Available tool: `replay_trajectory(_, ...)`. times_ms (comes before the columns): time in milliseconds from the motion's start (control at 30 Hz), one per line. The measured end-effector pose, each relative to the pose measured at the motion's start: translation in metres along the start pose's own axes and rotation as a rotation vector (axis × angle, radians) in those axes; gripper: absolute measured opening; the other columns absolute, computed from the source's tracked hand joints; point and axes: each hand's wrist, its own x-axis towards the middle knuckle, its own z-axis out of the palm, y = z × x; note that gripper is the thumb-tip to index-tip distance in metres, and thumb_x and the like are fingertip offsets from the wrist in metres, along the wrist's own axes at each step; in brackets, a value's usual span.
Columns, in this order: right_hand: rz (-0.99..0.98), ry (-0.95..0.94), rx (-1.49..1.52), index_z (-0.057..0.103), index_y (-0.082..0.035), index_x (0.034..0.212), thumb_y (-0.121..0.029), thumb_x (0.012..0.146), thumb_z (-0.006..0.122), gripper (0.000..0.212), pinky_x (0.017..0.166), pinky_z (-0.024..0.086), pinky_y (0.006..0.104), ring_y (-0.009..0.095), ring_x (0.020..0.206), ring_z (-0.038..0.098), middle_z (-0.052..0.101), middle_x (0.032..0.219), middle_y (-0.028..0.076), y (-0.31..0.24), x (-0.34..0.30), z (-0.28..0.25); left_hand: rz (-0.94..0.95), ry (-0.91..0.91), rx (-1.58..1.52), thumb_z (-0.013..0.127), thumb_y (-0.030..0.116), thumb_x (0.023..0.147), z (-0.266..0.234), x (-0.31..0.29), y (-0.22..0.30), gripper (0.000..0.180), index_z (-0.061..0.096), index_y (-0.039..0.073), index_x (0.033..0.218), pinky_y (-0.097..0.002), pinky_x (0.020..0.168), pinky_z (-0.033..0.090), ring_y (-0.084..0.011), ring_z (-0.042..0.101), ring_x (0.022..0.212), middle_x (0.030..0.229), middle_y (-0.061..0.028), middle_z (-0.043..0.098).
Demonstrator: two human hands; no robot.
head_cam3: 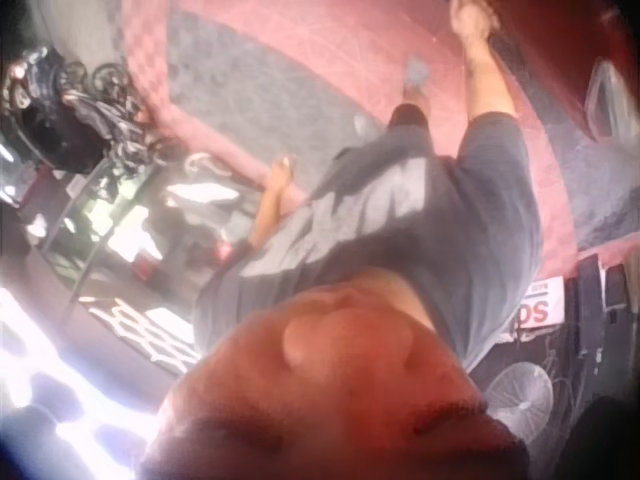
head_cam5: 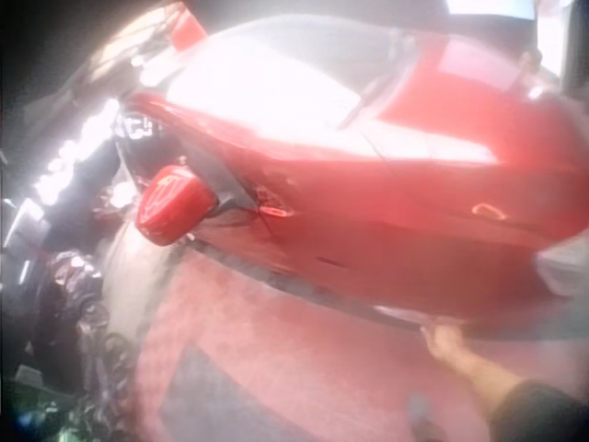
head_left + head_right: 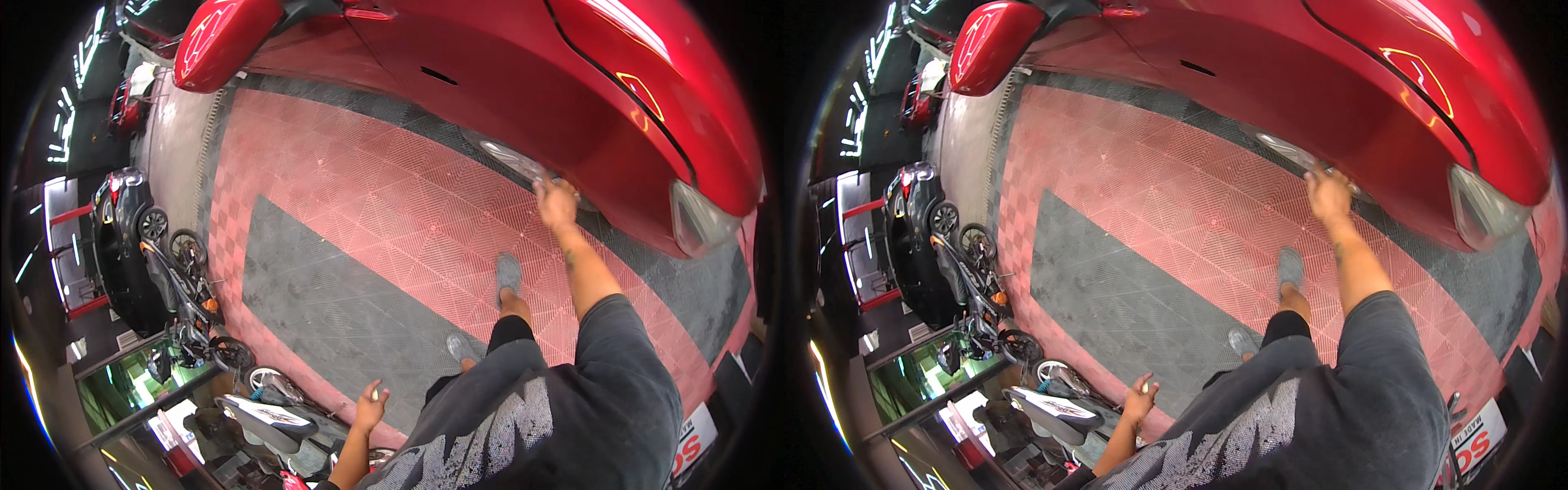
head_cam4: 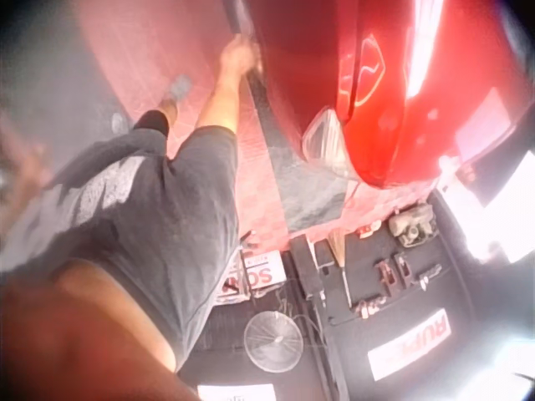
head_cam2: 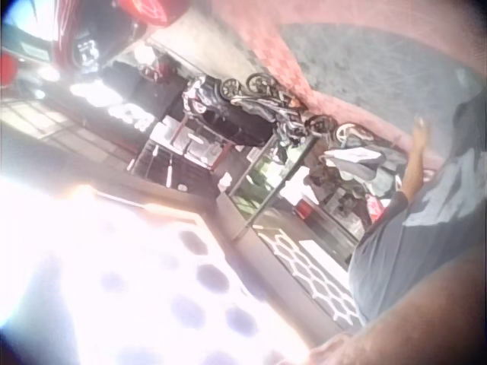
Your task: The person applies masking tape to secure newspaper sheets over the rear bumper and trunk of a red car. They then remove the newspaper and tape from the rear, walk around the vehicle, and place a newspaper sheet on the hood.
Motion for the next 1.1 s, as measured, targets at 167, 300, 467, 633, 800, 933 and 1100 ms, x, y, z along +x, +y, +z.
replay_trajectory(167, -0.215, 0.185, 0.188, 0.057, -0.036, 0.146, -0.019, 0.095, 0.067, 0.054, 0.117, 0.033, 0.0591, 0.047, 0.146, 0.031, 0.036, 0.154, 0.027, -0.025, -0.132, 0.023, 0.128, -0.037, 0.075, 0.073, 0.029, 0.094, -0.005, -0.002, 0.029, 0.051, 0.062, 0.004, 0.137, -0.0396, 0.110, 0.044, -0.0361, 0.058, 0.132, 0.137, -0.0226, 0.064)
replay_trajectory(300, -0.230, 0.284, 0.298, 0.060, -0.037, 0.143, -0.016, 0.092, 0.070, 0.056, 0.117, 0.032, 0.0596, 0.046, 0.147, 0.030, 0.035, 0.155, 0.024, -0.039, -0.217, -0.005, 0.215, -0.078, 0.102, 0.073, 0.030, 0.094, -0.019, 0.011, 0.034, 0.053, 0.061, 0.005, 0.139, -0.0400, 0.112, 0.043, -0.0362, 0.056, 0.135, 0.142, -0.0221, 0.061)
replay_trajectory(467, -0.249, 0.288, 0.879, 0.056, -0.027, 0.149, -0.005, 0.095, 0.066, 0.059, 0.096, 0.050, 0.0379, 0.030, 0.113, 0.060, 0.056, 0.129, 0.014, -0.047, -0.285, -0.050, 0.338, -0.087, 0.110, 0.073, 0.030, 0.093, -0.042, 0.054, 0.001, 0.054, 0.061, 0.006, 0.140, -0.0399, 0.113, 0.042, -0.0358, 0.055, 0.136, 0.143, -0.0203, 0.060)
replay_trajectory(633, -0.313, 0.489, 1.077, 0.053, -0.018, 0.151, 0.000, 0.100, 0.059, 0.055, 0.084, 0.047, 0.0265, 0.014, 0.089, 0.054, 0.056, 0.104, 0.005, -0.083, -0.374, -0.107, 0.388, -0.084, 0.186, 0.074, 0.030, 0.092, -0.061, 0.115, -0.061, 0.055, 0.061, 0.005, 0.139, -0.0405, 0.112, 0.043, -0.0361, 0.056, 0.135, 0.143, -0.0213, 0.060)
replay_trajectory(800, -0.374, 0.496, 1.504, 0.044, -0.011, 0.152, -0.006, 0.106, 0.052, 0.047, 0.094, 0.050, 0.0333, 0.018, 0.109, 0.063, 0.063, 0.121, 0.012, -0.104, -0.466, -0.124, 0.263, -0.155, 0.315, 0.076, 0.029, 0.091, -0.072, 0.070, -0.040, 0.056, 0.061, 0.004, 0.139, -0.0418, 0.096, 0.055, -0.0345, 0.066, 0.119, 0.134, -0.0234, 0.065)
replay_trajectory(933, -0.379, 0.453, 1.716, 0.034, -0.011, 0.153, -0.015, 0.111, 0.044, 0.044, 0.096, 0.051, 0.0369, 0.022, 0.112, 0.066, 0.066, 0.126, 0.018, -0.109, -0.532, -0.147, 0.504, -0.114, 0.373, 0.076, 0.027, 0.092, -0.059, 0.180, -0.108, 0.055, 0.060, 0.005, 0.140, -0.0379, 0.067, 0.059, -0.0265, 0.071, 0.087, 0.117, -0.0207, 0.071)
replay_trajectory(1100, -0.324, 0.590, 1.645, 0.039, -0.013, 0.146, -0.016, 0.111, 0.044, 0.036, 0.094, 0.049, 0.0343, 0.020, 0.108, 0.066, 0.068, 0.123, 0.016, -0.097, -0.581, -0.150, 0.437, -0.192, 0.278, 0.075, 0.024, 0.093, -0.054, 0.148, -0.069, 0.052, 0.061, 0.005, 0.139, -0.0359, 0.053, 0.054, -0.0217, 0.067, 0.071, 0.101, -0.0172, 0.072)
